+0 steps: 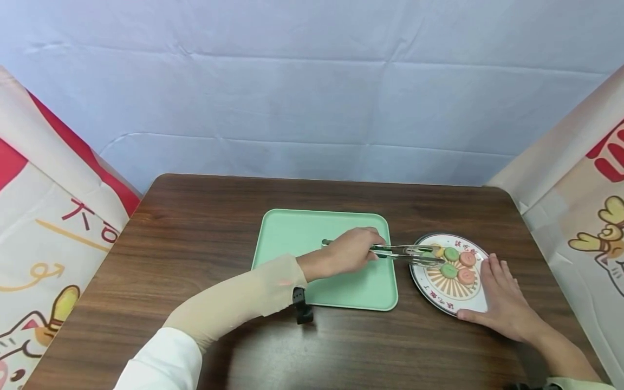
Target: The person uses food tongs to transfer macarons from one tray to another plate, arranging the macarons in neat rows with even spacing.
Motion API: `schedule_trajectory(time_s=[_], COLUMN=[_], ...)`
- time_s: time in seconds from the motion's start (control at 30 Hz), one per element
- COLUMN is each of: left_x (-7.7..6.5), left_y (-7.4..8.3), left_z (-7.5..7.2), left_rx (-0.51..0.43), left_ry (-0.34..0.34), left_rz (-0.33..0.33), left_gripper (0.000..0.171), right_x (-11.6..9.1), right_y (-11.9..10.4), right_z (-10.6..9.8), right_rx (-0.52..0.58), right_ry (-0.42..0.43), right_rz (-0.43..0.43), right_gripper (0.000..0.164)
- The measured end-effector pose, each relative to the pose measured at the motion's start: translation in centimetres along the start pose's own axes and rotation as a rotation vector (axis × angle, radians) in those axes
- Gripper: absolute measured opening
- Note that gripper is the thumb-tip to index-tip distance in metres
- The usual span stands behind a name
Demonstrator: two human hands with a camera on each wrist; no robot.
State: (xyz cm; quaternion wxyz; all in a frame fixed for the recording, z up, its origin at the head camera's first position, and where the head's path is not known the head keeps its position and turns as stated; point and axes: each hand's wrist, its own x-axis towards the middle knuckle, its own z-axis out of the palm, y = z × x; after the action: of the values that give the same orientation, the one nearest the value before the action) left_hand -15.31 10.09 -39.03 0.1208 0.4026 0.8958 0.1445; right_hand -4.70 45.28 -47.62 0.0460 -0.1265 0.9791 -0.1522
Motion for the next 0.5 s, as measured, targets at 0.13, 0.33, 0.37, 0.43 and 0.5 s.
schedule_trajectory(time_s=[0.13, 0.33, 0.37, 0.43, 0.5], left_x=[0.4, 0.7, 0.8, 0.9, 1.1], left_y=[0.5, 1.1, 1.1, 1.1, 1.1], left_z=[0.2, 0.7, 0.8, 1.0, 1.2], left_rx=[-0.002, -0.023, -0.024, -0.021, -0.014], left_ry=[-0.017, -0.031, -0.032, -0.035, -0.036], left_rz=[-0.01, -0.023, -0.024, -0.025, -0.026], left_gripper=[0.037, 0.037, 0.036, 0.036, 0.036], right_x=[-0.1, -0.2, -0.2, -0.2, -0.1], right_y=[0.0, 0.1, 0.1, 0.1, 0.1], right_z=[0.1, 0.3, 0.3, 0.3, 0.2], right_rx=[0.003, -0.003, -0.004, -0.004, -0.002], right_ry=[0.0, 0.001, -0.001, -0.001, -0.002], right_rz=[-0.001, -0.005, -0.004, -0.003, -0.005], right_gripper=[0.127, 0.127, 0.127, 0.127, 0.127])
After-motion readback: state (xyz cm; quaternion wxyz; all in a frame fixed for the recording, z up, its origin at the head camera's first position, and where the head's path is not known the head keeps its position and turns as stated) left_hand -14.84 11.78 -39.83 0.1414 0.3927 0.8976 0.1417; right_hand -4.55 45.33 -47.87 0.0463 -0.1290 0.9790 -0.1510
